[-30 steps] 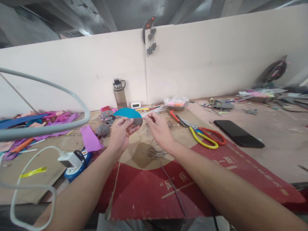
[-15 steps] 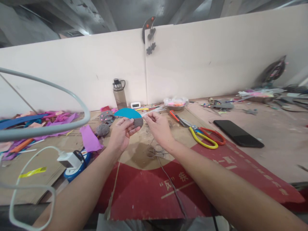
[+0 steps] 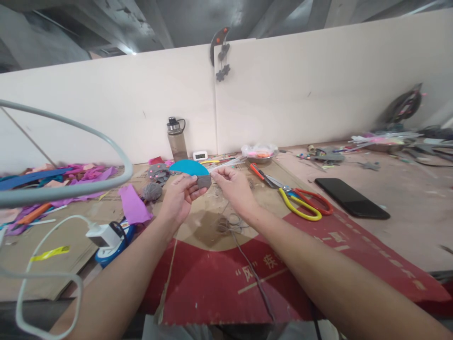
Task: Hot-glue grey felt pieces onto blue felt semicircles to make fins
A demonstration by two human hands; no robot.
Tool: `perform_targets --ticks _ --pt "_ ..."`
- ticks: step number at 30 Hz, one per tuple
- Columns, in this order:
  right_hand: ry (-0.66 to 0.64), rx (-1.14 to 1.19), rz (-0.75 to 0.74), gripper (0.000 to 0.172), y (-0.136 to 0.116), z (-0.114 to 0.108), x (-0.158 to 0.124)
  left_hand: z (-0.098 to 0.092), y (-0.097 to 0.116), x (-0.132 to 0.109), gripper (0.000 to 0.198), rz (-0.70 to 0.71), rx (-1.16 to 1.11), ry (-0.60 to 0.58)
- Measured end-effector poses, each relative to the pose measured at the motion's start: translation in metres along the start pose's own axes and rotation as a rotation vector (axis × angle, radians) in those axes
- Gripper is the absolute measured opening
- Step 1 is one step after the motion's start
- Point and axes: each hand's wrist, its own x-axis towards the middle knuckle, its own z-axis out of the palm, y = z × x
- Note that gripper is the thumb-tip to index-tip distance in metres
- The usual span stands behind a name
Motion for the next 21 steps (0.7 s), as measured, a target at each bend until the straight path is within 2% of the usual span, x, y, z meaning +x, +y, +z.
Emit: perform_targets --ticks 6,12,21 --pt "-0.032 0.029 0.019 0.022 0.0002 0.0007 -0.0006 0.0003 0.0011 0.0003 0.020 -0.027 -0.010 0.019" --pt "-0.087 0.100 0.070 0.021 0.0000 0.0005 -0.0030 -0.0007 0.0012 0.0009 0.013 -0.042 -0.005 -0.010" --pt "-0.087 0.174 0.110 0.021 0.0002 -0.0024 -0.0010 0.0009 0.0040 -0.0005 0.013 -0.015 -0.033 -0.076"
